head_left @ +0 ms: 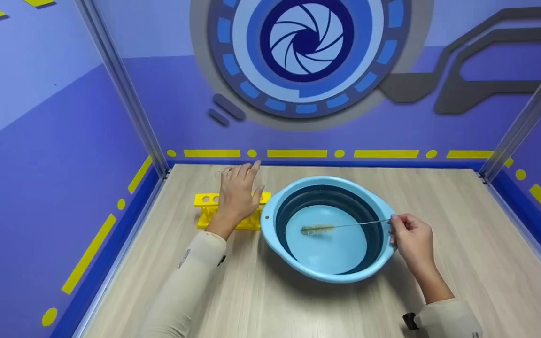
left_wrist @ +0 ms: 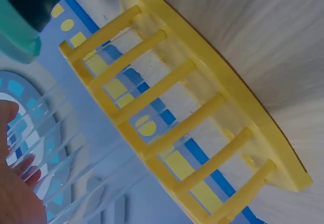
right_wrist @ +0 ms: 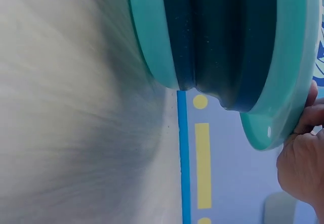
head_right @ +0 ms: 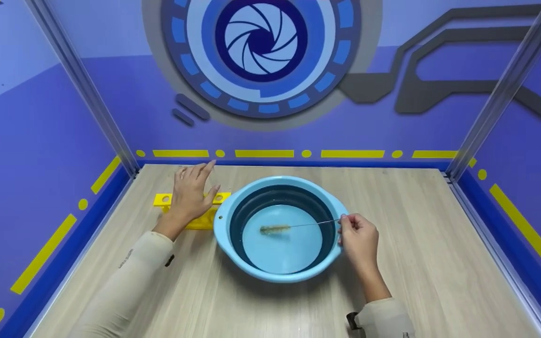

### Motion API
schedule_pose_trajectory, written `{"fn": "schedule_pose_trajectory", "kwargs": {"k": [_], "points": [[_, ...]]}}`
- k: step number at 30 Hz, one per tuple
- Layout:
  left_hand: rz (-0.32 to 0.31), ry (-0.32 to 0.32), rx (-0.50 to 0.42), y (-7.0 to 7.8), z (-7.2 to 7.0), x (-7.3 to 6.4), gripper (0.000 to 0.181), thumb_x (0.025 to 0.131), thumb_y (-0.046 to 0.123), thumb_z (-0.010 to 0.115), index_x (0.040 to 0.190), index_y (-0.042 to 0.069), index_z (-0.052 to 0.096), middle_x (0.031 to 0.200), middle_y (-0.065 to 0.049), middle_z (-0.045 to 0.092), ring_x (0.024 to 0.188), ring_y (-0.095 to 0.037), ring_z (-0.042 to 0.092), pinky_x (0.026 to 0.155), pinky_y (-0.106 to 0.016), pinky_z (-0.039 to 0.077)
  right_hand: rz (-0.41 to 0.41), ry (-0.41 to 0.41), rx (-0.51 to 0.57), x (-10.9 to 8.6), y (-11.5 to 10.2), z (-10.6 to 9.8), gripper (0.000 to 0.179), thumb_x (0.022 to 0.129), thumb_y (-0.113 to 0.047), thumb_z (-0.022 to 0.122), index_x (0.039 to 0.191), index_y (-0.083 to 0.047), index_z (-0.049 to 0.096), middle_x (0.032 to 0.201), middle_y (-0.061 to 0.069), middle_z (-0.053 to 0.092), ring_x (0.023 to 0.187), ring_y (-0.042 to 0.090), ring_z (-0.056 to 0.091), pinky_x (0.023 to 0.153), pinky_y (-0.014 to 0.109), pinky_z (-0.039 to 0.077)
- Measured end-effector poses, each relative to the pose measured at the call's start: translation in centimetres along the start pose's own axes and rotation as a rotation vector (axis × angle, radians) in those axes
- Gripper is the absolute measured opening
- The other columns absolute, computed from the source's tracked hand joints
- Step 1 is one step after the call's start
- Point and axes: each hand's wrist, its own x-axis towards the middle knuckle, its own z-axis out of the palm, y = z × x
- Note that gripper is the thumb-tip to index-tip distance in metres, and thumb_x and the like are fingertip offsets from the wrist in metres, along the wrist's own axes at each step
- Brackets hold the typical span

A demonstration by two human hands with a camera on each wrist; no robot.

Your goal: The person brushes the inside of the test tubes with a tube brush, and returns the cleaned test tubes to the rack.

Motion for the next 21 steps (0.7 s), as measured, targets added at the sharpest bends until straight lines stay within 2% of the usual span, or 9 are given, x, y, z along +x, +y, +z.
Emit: {"fn": "schedule_pose_trajectory", "kwargs": {"k": [7, 12, 16, 21], "points": [[-0.026, -0.067, -0.029, 0.4, -1.0, 0.4, 0.065, 0.110, 0.042, 0.056, 0.167, 0.021, 0.034, 0.162, -0.007, 0.052, 0.153, -0.031, 0.046, 0.133, -0.061, 0.023, -0.007, 0.020, -0.135, 0.7, -0.8, -0.8, 0.033, 0.108, -0.026, 0.063, 0.101, 0.004, 0.076, 0.074, -0.001, 0.065, 0.064, 0.009, 0.058, 0.057, 0.022, 0.052], [-0.023, -0.071, -0.057, 0.3, -0.9, 0.2, 0.078, 0.108, 0.043, 0.060, 0.172, 0.023, 0.022, 0.172, -0.007, 0.040, 0.161, -0.031, 0.037, 0.133, -0.065, 0.018, 0.002, 0.041, -0.226, 1.0, -0.5, -0.8, 0.034, 0.107, -0.025, 0.060, 0.094, 0.002, 0.075, 0.074, 0.002, 0.065, 0.069, 0.014, 0.055, 0.059, 0.025, 0.046], [0.012, 0.014, -0.101, 0.1, -0.2, -0.5, 0.085, 0.105, 0.039, 0.067, 0.172, 0.025, 0.017, 0.178, -0.006, 0.029, 0.165, -0.032, 0.029, 0.133, -0.066, 0.017, 0.045, 0.023, -0.234, 1.2, -0.2, -1.1, 0.037, 0.109, -0.029, 0.056, 0.097, 0.001, 0.074, 0.072, 0.001, 0.062, 0.067, 0.015, 0.056, 0.058, 0.026, 0.047], [0.055, 0.202, -0.146, -0.1, 0.5, -1.8, 0.081, 0.102, 0.029, 0.072, 0.169, 0.023, 0.029, 0.175, -0.009, 0.035, 0.163, -0.033, 0.032, 0.132, -0.064, 0.023, 0.039, 0.032, -0.237, 1.5, 0.0, -1.5, 0.038, 0.109, -0.031, 0.056, 0.100, 0.001, 0.073, 0.068, -0.002, 0.059, 0.062, 0.013, 0.054, 0.055, 0.027, 0.044]]}}
